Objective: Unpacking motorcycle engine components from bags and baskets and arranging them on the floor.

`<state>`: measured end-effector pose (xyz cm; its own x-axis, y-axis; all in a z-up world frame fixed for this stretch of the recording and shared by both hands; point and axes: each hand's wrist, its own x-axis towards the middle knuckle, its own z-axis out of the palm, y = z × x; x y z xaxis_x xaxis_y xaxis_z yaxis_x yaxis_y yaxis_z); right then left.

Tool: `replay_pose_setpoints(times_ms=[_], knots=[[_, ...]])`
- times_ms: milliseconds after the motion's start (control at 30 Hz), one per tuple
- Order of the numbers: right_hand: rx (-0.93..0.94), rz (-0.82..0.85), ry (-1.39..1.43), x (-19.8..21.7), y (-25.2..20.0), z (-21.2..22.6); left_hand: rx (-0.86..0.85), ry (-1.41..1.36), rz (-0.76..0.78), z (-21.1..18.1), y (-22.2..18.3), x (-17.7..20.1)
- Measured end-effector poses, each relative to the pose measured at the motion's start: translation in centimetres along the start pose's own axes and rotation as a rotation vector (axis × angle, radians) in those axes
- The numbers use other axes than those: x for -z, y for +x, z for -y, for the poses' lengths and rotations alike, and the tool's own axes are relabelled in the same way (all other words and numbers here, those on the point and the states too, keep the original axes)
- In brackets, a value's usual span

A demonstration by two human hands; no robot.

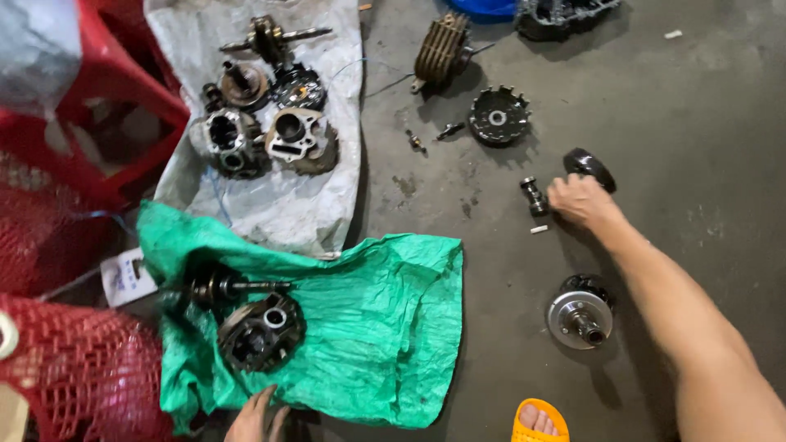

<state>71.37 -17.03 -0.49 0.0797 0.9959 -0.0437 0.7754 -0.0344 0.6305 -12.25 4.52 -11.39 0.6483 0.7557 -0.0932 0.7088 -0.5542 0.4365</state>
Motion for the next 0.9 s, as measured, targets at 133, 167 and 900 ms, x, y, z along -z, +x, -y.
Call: replay_pose_setpoints(times_ms=[133, 167, 900], knots=[[-0.282, -0.171, 0.432, 5.0, -1.9, -3.5, 0.095, -0.028, 0.042, -8.7, 1.5, 4.3], [-0.535, -0.189, 0.621, 4.9, -2.6, -3.7, 0.085, -0.035, 0.041, -10.3, 1.7, 5.1], [0.160, 0.171, 3.436, 15.7, 5.5, 32.3, 0.047, -0.206, -0.034, -19.5, -0.5, 14.8]])
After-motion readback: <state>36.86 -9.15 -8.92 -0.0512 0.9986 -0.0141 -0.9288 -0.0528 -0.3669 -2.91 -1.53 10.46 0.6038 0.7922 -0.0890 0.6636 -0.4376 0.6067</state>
